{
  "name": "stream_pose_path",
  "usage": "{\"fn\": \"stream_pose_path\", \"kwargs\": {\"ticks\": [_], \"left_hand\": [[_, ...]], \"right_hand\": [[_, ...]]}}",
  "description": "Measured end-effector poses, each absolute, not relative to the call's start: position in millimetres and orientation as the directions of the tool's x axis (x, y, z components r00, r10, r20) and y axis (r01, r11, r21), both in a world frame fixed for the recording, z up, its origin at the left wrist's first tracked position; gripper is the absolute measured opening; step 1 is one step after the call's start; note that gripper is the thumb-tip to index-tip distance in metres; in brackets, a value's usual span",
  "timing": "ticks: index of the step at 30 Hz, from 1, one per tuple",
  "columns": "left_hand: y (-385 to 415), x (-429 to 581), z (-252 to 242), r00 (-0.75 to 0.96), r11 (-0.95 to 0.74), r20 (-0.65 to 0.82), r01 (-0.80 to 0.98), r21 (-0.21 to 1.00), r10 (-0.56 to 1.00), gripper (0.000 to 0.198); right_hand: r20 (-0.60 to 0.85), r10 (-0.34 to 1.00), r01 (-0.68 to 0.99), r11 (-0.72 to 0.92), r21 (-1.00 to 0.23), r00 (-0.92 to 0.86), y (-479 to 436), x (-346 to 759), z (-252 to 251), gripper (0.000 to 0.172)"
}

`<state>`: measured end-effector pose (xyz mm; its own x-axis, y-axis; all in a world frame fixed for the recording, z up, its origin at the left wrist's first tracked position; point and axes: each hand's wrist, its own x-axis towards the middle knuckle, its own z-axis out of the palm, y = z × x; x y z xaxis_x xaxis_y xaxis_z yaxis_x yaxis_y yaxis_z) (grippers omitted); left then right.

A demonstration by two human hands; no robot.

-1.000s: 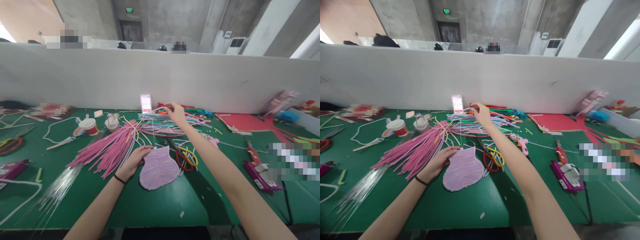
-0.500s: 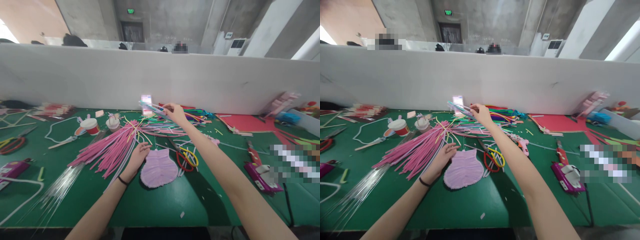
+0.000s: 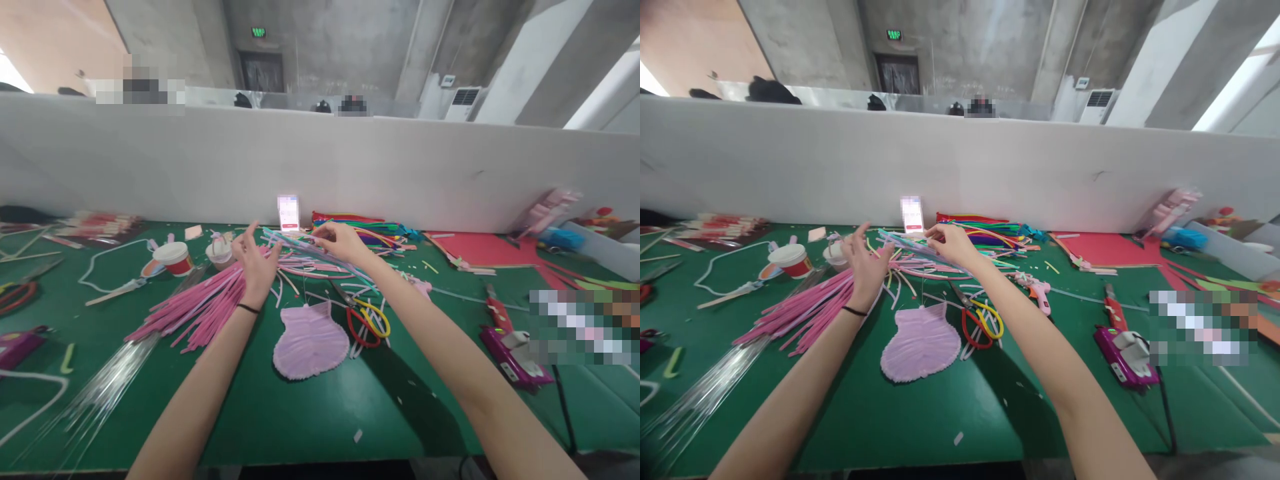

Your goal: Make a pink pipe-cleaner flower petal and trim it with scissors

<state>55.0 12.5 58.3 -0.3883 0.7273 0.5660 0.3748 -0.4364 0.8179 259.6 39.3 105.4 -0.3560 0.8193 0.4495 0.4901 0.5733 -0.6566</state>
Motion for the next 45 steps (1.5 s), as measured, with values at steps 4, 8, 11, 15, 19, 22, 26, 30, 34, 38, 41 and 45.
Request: {"fn": "stream_pose_path", "kwargs": {"ticks": [4, 8, 11, 15, 19, 22, 26, 30, 34, 38, 41, 45], "left_hand": [[40.3, 50.7, 57.3, -0.367, -0.290, 0.235, -0.099, 0.952, 0.900, 0.088], [45.5, 63.4, 56.1, -0.050, -0.009, -0.024, -0.569, 0.822, 0.998, 0.037], [44.1, 73.8, 54.8, 0.041, 0.080, -0.074, -0.738, 0.670, 0.996, 0.008], [45.3, 82.1, 50.5, 0.057, 0.147, -0.168, -0.789, 0.596, 0.984, 0.009], [42.8, 86.6, 51.4, 0.106, 0.211, -0.217, -0.810, 0.547, 0.970, 0.019], [36.5, 90.7, 56.6, 0.179, 0.277, -0.233, -0.813, 0.512, 0.956, 0.023], [29.3, 99.5, 58.8, 0.250, 0.346, -0.251, -0.800, 0.490, 0.935, 0.020], [25.7, 107.7, 55.7, 0.287, 0.388, -0.270, -0.782, 0.488, 0.919, 0.022], [21.6, 109.4, 57.4, 0.339, 0.431, -0.269, -0.754, 0.496, 0.902, 0.015], [19.1, 107.2, 61.2, 0.378, 0.453, -0.250, -0.738, 0.501, 0.892, 0.015], [19.2, 105.7, 62.3, 0.390, 0.453, -0.232, -0.734, 0.506, 0.891, 0.018], [19.5, 105.2, 63.8, 0.413, 0.462, -0.216, -0.719, 0.519, 0.885, 0.016]], "right_hand": [[0.481, 0.815, 0.424, 0.579, -0.696, -0.323, 36.6, 254.5, 101.8, 0.014], [0.453, 0.833, 0.341, 0.545, -0.766, -0.317, 33.0, 246.4, 96.4, 0.016], [0.406, 0.851, 0.385, 0.516, -0.765, -0.333, 30.3, 242.1, 92.0, 0.016], [0.292, 0.891, 0.386, 0.420, -0.821, -0.348, 30.7, 237.8, 90.0, 0.015], [0.167, 0.940, 0.294, 0.257, -0.920, -0.298, 37.7, 232.5, 90.9, 0.018], [0.065, 0.974, 0.270, 0.124, -0.955, -0.216, 44.3, 228.4, 90.6, 0.042], [0.074, 0.969, 0.281, 0.141, -0.949, -0.236, 52.4, 222.1, 89.6, 0.044], [0.173, 0.955, 0.348, 0.252, -0.903, -0.242, 65.7, 215.2, 94.2, 0.025], [0.227, 0.957, 0.397, 0.281, -0.874, -0.179, 86.9, 213.8, 106.4, 0.026], [0.291, 0.949, 0.453, 0.312, -0.835, -0.118, 106.1, 216.4, 117.5, 0.029], [0.325, 0.943, 0.476, 0.318, -0.820, -0.069, 116.3, 217.5, 121.4, 0.029], [0.361, 0.932, 0.489, 0.298, -0.820, 0.037, 128.3, 220.9, 124.8, 0.029]]}}
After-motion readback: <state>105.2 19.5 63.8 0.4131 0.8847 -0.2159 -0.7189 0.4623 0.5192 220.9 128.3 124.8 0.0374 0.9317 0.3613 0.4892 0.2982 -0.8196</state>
